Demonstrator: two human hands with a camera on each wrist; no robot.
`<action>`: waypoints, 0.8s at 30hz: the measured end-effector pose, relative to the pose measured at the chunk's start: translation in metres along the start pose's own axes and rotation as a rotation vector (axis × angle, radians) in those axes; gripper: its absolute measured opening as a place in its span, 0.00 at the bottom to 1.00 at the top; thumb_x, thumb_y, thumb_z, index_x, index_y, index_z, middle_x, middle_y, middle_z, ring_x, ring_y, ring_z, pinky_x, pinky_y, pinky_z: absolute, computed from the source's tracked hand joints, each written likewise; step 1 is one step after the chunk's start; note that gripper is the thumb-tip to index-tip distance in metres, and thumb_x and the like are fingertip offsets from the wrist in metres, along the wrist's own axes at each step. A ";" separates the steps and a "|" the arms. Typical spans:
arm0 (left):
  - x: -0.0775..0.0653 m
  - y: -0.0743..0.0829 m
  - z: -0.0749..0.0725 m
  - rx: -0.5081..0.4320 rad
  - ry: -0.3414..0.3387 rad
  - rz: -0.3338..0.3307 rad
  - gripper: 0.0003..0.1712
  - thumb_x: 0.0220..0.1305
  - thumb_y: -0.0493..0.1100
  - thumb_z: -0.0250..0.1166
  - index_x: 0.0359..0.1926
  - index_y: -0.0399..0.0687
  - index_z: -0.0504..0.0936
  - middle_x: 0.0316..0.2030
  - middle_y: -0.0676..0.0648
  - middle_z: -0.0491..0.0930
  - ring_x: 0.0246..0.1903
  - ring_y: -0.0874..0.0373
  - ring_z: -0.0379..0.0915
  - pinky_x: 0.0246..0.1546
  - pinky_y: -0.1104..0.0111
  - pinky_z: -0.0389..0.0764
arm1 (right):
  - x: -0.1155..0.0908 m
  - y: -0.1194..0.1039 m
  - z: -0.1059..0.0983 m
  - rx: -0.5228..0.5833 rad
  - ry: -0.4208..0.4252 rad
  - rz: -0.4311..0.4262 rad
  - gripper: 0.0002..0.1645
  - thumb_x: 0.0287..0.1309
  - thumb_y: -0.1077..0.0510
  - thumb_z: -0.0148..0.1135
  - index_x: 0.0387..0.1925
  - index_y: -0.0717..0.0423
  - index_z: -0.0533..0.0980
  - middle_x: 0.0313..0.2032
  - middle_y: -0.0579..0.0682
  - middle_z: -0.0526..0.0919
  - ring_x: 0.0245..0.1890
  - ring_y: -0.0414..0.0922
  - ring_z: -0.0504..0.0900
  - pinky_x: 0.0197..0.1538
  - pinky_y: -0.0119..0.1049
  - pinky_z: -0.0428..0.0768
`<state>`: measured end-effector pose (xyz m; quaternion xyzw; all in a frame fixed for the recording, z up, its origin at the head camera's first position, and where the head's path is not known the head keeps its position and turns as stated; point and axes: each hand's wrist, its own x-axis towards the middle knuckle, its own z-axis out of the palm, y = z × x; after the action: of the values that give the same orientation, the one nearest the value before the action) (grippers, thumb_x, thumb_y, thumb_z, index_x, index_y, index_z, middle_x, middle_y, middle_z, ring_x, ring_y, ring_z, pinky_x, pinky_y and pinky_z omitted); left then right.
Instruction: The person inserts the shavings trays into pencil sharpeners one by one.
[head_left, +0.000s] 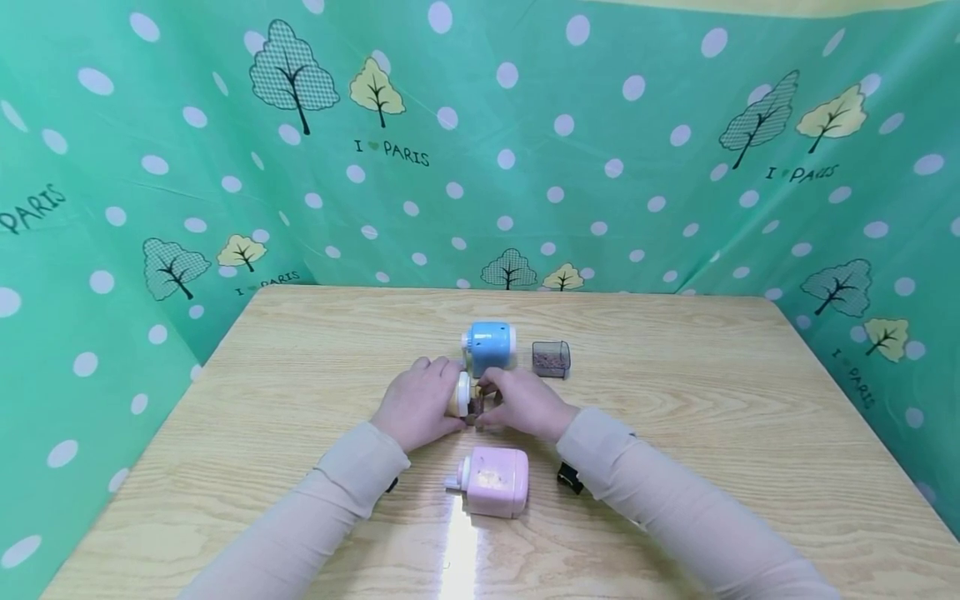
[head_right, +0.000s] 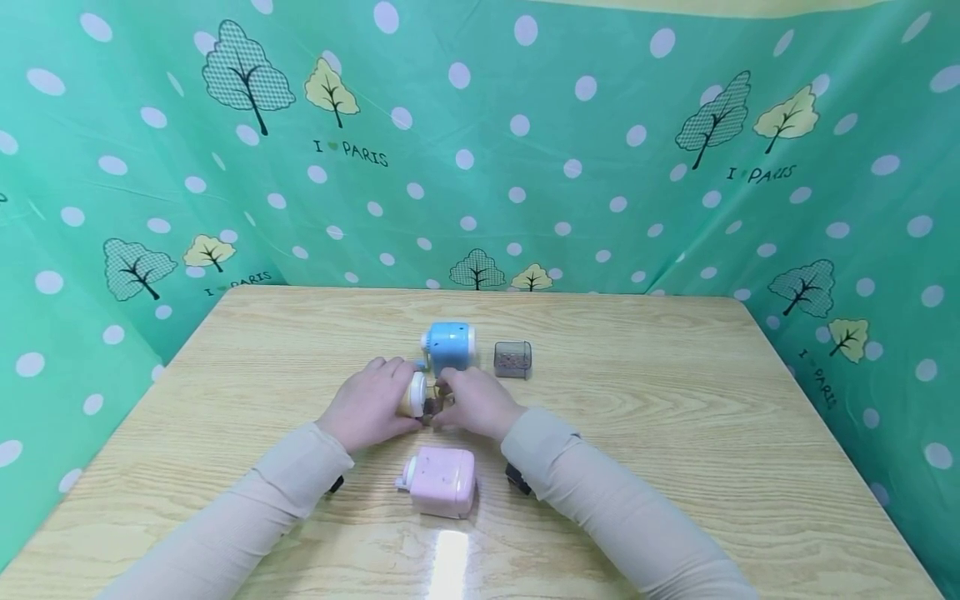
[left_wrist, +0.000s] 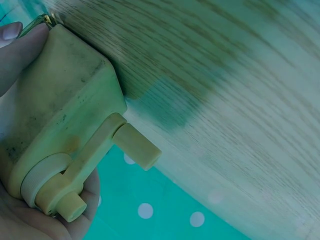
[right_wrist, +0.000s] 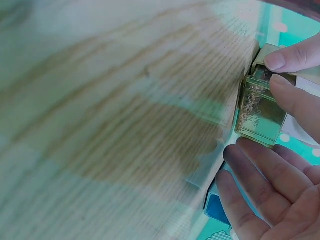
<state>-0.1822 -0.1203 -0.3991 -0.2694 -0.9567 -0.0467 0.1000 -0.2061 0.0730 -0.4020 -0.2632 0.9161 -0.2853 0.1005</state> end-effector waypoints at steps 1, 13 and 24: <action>0.000 0.000 0.000 -0.001 -0.002 -0.002 0.42 0.41 0.58 0.79 0.53 0.37 0.77 0.41 0.43 0.81 0.34 0.51 0.72 0.33 0.61 0.81 | 0.000 0.000 0.000 0.001 -0.001 0.001 0.32 0.45 0.52 0.77 0.51 0.63 0.80 0.46 0.58 0.88 0.37 0.44 0.84 0.43 0.40 0.83; 0.000 0.001 -0.002 -0.021 -0.011 -0.011 0.42 0.40 0.56 0.80 0.53 0.37 0.78 0.41 0.43 0.81 0.35 0.51 0.72 0.35 0.61 0.81 | 0.000 -0.003 -0.001 0.011 -0.003 0.010 0.32 0.45 0.53 0.78 0.51 0.63 0.79 0.46 0.57 0.88 0.38 0.44 0.83 0.43 0.40 0.83; 0.001 0.001 -0.002 -0.012 -0.012 -0.011 0.41 0.40 0.57 0.79 0.51 0.38 0.77 0.41 0.43 0.81 0.34 0.51 0.72 0.34 0.61 0.80 | 0.001 -0.003 0.000 -0.004 -0.002 0.008 0.32 0.45 0.52 0.78 0.51 0.63 0.80 0.47 0.57 0.87 0.42 0.47 0.85 0.45 0.40 0.83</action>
<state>-0.1823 -0.1190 -0.3973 -0.2651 -0.9584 -0.0516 0.0925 -0.2060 0.0703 -0.4002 -0.2600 0.9176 -0.2828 0.1020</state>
